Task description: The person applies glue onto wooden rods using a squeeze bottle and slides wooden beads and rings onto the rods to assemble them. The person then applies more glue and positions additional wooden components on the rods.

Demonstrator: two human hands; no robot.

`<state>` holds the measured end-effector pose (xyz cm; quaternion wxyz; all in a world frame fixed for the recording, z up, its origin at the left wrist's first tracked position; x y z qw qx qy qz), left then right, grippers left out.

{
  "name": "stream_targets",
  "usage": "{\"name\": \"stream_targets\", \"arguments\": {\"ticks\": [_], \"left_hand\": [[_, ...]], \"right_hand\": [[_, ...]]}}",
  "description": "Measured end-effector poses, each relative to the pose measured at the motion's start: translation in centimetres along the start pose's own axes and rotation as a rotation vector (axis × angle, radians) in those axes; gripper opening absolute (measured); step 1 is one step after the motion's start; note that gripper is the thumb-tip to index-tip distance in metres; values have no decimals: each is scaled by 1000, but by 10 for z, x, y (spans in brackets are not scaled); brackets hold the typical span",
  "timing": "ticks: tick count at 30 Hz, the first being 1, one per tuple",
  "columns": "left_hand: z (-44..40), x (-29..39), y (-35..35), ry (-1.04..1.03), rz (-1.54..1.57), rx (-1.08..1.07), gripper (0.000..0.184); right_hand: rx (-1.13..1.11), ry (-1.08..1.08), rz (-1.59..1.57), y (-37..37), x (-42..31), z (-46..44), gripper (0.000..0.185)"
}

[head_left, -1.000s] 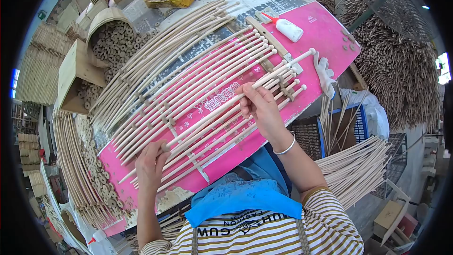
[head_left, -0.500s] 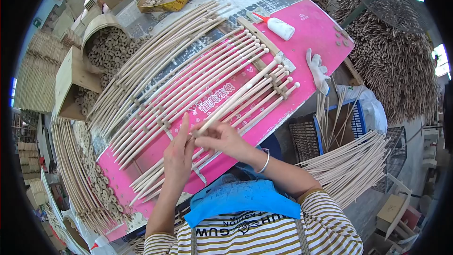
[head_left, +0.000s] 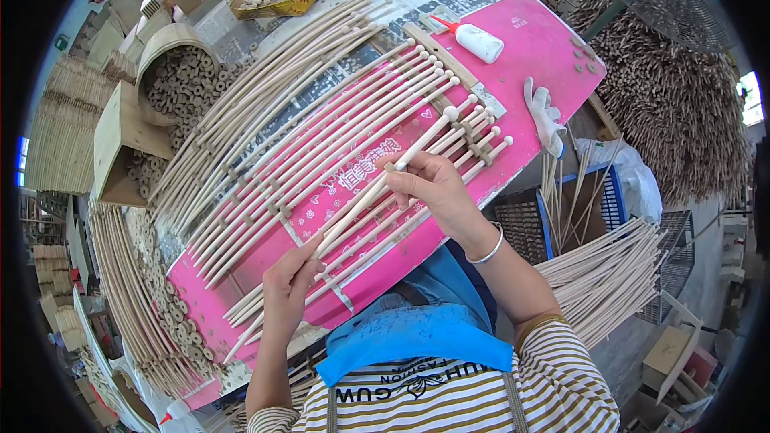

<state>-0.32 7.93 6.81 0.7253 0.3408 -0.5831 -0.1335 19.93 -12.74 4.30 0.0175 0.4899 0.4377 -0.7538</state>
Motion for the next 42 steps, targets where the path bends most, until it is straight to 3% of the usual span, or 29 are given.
{"name": "stream_targets", "arguments": {"ticks": [13,19,28,31,42], "left_hand": [[-1,7,-4,-118,-192,230,33],[-3,3,-6,-102,-194,203,31],[-10,4,-8,-187,-304,214,31],[-12,-1,-9,-129,-232,216,32],[-31,2,-15,-185,-319,216,34]], "right_hand": [[58,30,-7,14,3,-2,24],[-2,1,-73,12,-3,2,29],[136,36,26,31,9,-3,32],[127,48,-135,16,-4,-1,29],[163,10,8,46,-9,-9,28]]}}
Point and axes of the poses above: each hand's wrist, its own z-axis away from the middle knuckle, its own y-axis out of the back of the hand, x = y × z, the point moved 1 cm from there along -z, towards the middle knuckle, and after that the axes turned 12 degrees about -z, right-handed, at the moved point
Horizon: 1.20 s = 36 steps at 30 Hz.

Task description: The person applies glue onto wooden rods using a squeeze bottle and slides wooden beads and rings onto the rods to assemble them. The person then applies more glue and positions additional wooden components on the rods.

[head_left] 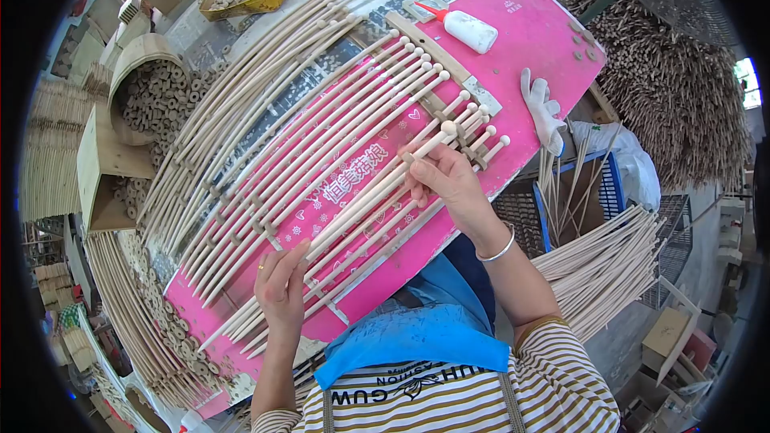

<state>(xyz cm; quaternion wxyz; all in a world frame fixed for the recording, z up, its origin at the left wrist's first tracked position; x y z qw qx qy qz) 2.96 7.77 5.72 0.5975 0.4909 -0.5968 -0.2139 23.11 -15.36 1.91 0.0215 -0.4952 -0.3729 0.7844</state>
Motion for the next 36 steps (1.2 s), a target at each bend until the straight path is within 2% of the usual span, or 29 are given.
{"name": "stream_targets", "arguments": {"ticks": [4,7,9,11,14,19,26,29,31,36], "left_hand": [[-7,-5,-7,17,37,-14,33],[-13,-5,-12,15,41,-20,31],[-22,-1,-17,26,55,-28,30],[-34,-2,-22,36,61,-52,28],[-55,0,-43,19,61,-35,28],[-82,11,-68,15,96,-71,25],[-88,16,-87,9,-59,-61,25],[-88,18,-89,-59,-193,-71,27],[-89,20,-86,-160,-317,-45,30],[-91,1,-62,-163,-377,16,33]], "right_hand": [[-8,25,-4,1,-9,-2,29],[65,19,46,3,-14,-6,25],[106,0,176,7,-19,-9,22],[205,42,288,17,-25,-13,21],[294,258,266,29,-35,-18,22],[297,244,257,45,-55,-15,21],[283,231,273,57,-58,-13,21],[268,223,292,58,-59,-14,21],[256,220,299,57,-60,-14,21],[269,239,287,64,-60,-8,19]]}}
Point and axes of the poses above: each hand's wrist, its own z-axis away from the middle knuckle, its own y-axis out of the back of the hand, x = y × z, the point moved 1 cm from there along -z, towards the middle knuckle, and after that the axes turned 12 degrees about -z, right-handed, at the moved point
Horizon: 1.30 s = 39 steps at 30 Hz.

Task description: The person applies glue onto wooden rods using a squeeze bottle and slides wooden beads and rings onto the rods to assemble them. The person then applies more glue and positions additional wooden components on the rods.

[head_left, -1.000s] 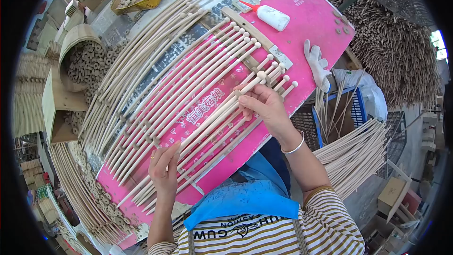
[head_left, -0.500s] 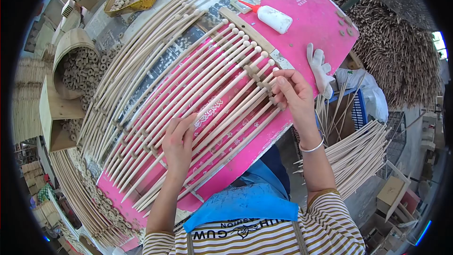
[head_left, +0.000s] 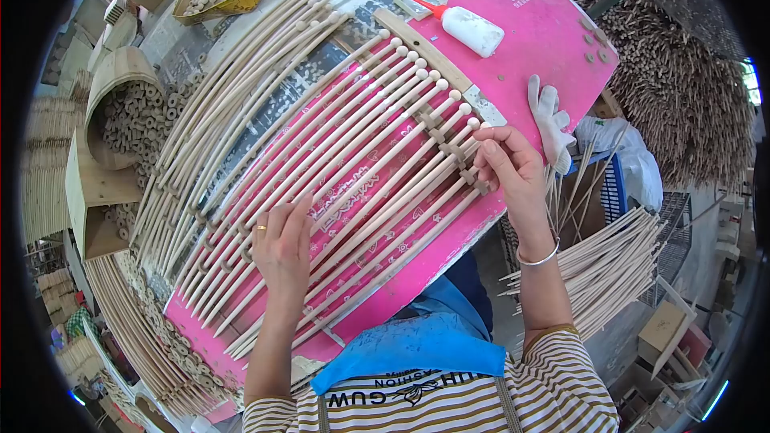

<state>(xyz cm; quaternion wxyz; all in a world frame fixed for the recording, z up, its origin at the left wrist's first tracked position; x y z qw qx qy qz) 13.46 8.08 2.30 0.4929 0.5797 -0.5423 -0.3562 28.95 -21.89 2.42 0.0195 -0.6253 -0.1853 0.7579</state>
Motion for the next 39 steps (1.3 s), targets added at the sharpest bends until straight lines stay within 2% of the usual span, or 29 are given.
{"name": "stream_targets", "arguments": {"ticks": [8,10,13,15,17,20,23,26,27,29,33,36,37,39], "left_hand": [[2,-19,-14,-125,-119,12,35],[2,-21,-10,-120,-112,44,37],[4,-19,19,-114,-110,91,41],[9,-13,35,-148,-131,153,43],[18,-2,54,-156,-125,82,42],[35,-7,69,-167,-125,25,41],[49,-29,86,-22,-24,-33,46],[70,-53,94,168,121,-190,46],[79,-58,99,227,189,-175,44],[89,-62,93,229,327,-124,43],[89,-54,85,164,349,-109,41],[65,-19,80,108,368,-123,50],[56,-7,79,168,398,-189,52],[47,10,75,247,550,-118,55]], "right_hand": [[-12,-55,48,-16,11,15,17],[-71,-37,55,-31,14,23,16],[-291,-33,112,-55,27,31,23],[-378,-204,-53,-85,31,39,31],[-343,-394,-284,-113,43,47,38],[-405,-404,-413,-132,56,42,31],[-291,-308,-330,-130,50,34,33],[-284,-249,-383,-123,40,27,33],[-274,-232,-387,-116,34,22,33],[-272,-228,-366,-118,34,22,33],[-303,-290,-248,-134,37,37,29],[-429,-374,-350,-168,57,65,30],[-445,-359,-373,-180,66,78,30],[-481,-382,-323,-181,65,80,28]]}}
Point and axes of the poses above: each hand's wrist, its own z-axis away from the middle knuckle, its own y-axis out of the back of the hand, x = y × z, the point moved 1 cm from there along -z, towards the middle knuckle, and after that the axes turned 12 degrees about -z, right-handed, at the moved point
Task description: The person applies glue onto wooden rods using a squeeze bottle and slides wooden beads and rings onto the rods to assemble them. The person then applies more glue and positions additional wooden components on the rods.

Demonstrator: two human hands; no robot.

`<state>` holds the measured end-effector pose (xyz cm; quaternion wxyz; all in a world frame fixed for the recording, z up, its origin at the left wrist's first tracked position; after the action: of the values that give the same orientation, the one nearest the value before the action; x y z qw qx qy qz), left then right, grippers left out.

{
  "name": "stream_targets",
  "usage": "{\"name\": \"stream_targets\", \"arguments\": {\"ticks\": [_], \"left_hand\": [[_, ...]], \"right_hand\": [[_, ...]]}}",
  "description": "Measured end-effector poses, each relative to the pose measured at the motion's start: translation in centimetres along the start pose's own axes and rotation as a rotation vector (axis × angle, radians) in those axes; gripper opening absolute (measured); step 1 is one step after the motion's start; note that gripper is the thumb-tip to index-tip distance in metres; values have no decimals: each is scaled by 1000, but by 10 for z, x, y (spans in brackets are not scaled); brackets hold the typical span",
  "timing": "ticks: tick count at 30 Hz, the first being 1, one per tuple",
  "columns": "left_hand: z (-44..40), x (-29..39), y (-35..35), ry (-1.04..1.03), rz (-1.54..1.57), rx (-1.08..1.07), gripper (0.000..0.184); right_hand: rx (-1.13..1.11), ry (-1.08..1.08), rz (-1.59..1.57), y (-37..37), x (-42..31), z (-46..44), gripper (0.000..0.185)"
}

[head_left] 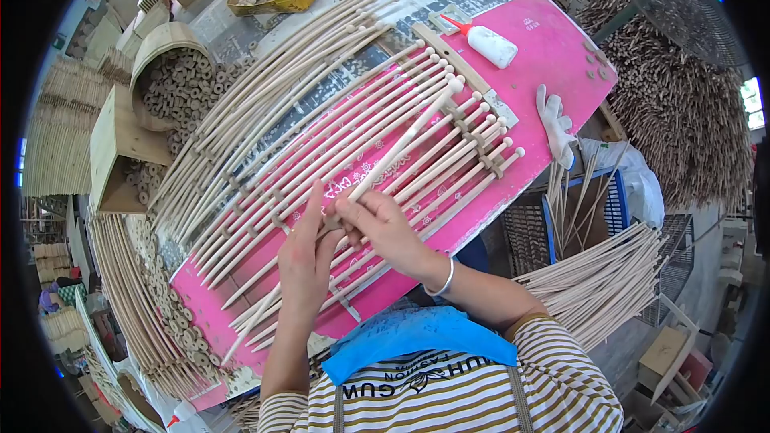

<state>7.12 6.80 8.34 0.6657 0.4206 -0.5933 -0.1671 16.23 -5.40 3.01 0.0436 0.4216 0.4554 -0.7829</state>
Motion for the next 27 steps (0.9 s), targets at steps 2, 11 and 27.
{"name": "stream_targets", "arguments": {"ticks": [2,11,27], "left_hand": [[2,1,5,67,138,-76,61],[20,-21,9,129,178,-141,16],[33,-41,19,142,163,-167,38]], "right_hand": [[62,93,56,14,-12,1,26],[-43,61,18,22,-3,8,31],[117,165,136,76,-67,8,37]]}}
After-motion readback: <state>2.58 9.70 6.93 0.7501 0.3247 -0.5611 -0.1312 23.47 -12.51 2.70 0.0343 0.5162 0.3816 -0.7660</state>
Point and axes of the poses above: each hand's wrist, its own z-axis away from the middle knuckle, its own y-axis out of the back of the hand, x = y × z, the point moved 1 cm from there along -z, towards the middle knuckle, and after that the axes turned 12 degrees about -z, right-handed, at the moved point
